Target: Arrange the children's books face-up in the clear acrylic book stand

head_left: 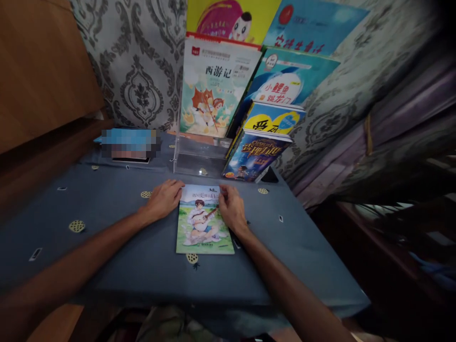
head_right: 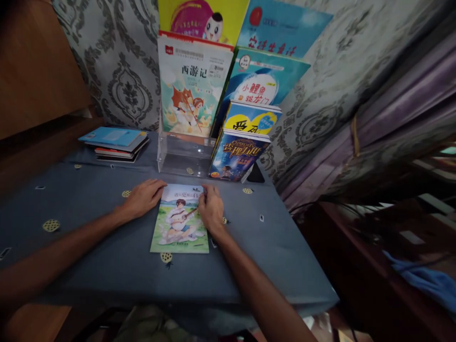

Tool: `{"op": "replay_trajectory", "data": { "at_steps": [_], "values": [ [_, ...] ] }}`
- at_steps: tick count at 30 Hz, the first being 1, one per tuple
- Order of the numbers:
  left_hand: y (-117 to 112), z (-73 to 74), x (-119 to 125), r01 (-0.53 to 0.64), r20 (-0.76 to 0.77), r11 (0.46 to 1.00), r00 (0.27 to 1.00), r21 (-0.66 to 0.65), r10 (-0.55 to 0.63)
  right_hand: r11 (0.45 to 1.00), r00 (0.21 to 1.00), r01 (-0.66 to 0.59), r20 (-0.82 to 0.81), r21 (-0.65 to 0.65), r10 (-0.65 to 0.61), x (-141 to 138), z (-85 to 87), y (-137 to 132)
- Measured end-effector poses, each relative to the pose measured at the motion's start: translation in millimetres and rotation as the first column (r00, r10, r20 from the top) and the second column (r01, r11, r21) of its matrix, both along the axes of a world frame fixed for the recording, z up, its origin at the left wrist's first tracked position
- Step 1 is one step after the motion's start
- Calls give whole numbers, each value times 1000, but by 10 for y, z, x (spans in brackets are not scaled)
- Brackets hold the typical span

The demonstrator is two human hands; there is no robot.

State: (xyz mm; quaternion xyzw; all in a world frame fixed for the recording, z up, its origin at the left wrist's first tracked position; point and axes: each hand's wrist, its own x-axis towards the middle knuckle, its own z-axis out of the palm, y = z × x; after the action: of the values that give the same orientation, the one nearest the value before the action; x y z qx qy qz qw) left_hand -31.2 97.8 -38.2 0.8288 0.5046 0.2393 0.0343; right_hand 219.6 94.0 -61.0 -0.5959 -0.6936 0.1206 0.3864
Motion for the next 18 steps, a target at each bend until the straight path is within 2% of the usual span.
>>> {"op": "replay_trajectory", "data": {
  "at_steps": [3,9,11,14,16,18],
  "values": [
    [-32,-11,34,-20,-94,1000,995,22,22,999,1000,-28,-10,-27,28,10,34,-32],
    [168,-74,-114,-32,4,999,999,-15,32,971,944,-223,-265,-80,195,-31,-33,-26],
    [210,-88,-152,-39,14,999,999,1,39,975,958,-218,-199,-47,204,-66,-15,-35],
    [205,-117,-147,-31,-15,998,999,55,31,972,974,-228,17,59,228,-173,67,-84],
    [183,-149,-122,-20,-29,996,999,85,22,937,933,-340,150,83,326,-296,131,-121],
    [169,-186,-102,-4,-26,995,1000,103,7,867,842,-498,259,32,474,-436,177,-138]
  ]
}}
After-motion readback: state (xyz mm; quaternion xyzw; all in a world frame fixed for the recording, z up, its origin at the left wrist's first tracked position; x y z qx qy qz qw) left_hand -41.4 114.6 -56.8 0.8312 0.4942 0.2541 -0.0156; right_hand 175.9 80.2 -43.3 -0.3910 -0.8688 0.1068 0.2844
